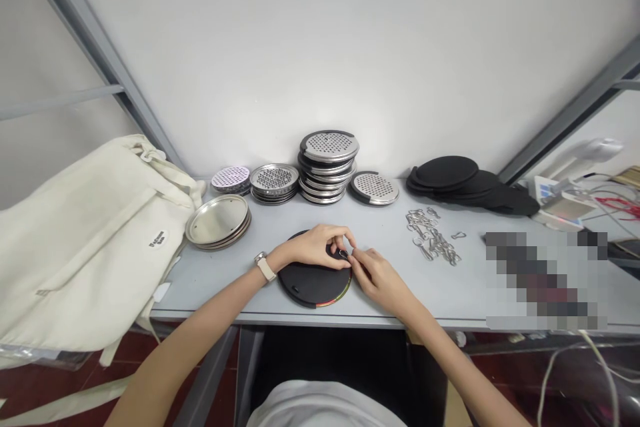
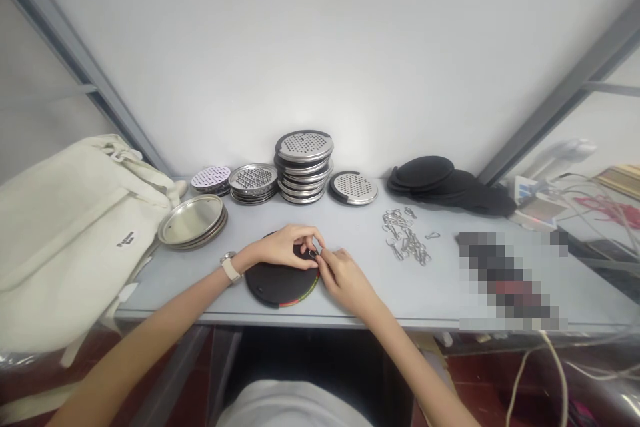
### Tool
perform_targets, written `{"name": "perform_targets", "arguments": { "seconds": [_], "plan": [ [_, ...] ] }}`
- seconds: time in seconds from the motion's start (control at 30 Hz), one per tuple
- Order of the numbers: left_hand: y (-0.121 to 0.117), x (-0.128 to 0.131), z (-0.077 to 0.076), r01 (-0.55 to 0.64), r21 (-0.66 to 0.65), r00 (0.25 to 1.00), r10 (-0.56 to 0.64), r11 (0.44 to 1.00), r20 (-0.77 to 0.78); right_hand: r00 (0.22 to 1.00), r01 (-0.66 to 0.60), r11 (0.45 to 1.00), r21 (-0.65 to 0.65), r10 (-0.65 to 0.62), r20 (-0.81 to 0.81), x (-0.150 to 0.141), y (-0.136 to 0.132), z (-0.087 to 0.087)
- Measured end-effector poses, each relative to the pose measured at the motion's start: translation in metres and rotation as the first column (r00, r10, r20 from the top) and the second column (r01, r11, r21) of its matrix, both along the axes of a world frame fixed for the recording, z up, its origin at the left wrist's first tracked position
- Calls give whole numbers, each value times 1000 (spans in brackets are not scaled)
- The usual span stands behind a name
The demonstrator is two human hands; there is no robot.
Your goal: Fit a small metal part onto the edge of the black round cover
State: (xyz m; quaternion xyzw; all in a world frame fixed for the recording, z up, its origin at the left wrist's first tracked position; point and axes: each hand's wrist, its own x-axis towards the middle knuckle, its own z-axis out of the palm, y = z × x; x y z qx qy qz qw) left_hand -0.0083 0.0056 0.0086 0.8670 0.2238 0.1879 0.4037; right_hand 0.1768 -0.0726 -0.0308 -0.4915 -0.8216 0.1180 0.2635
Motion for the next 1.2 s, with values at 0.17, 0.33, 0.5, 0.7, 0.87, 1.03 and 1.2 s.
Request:
{"name": "perform_targets", "arguments": {
  "seconds": [0.17,0.33,0.5,0.7,0.87,1.03,1.2],
  "plan": [
    [1,0,-1,19,-16,1000,-19,1000,6,1000,-16,1000,-2,16,-6,0,-1,2],
    [2,-1,-2,25,-25,1000,-24,999,10,1000,-6,1000,-15,6,-3,0,-2,4],
    [2,0,-2,23,-32,1000,-22,999,10,1000,-6,1000,-9,7,7,-1,-2,3],
    [3,-1,-3,26,-33,999,-25,999,26,1000,9,999,-39,-9,-16,-2,-4,4],
    [3,-1,-1,32,-5,999,-32,999,27,999,14,998,-63,-17,-41,-1,-4,4],
    [3,-1,-1,40,-47,999,-39,998,24,999,11,998,-59,-13,-35,-1,-2,2],
    [3,-1,-1,35,-6,999,-34,999,14,1000,8,999,-44,-9,-20,-1,-2,1]
  ]
}}
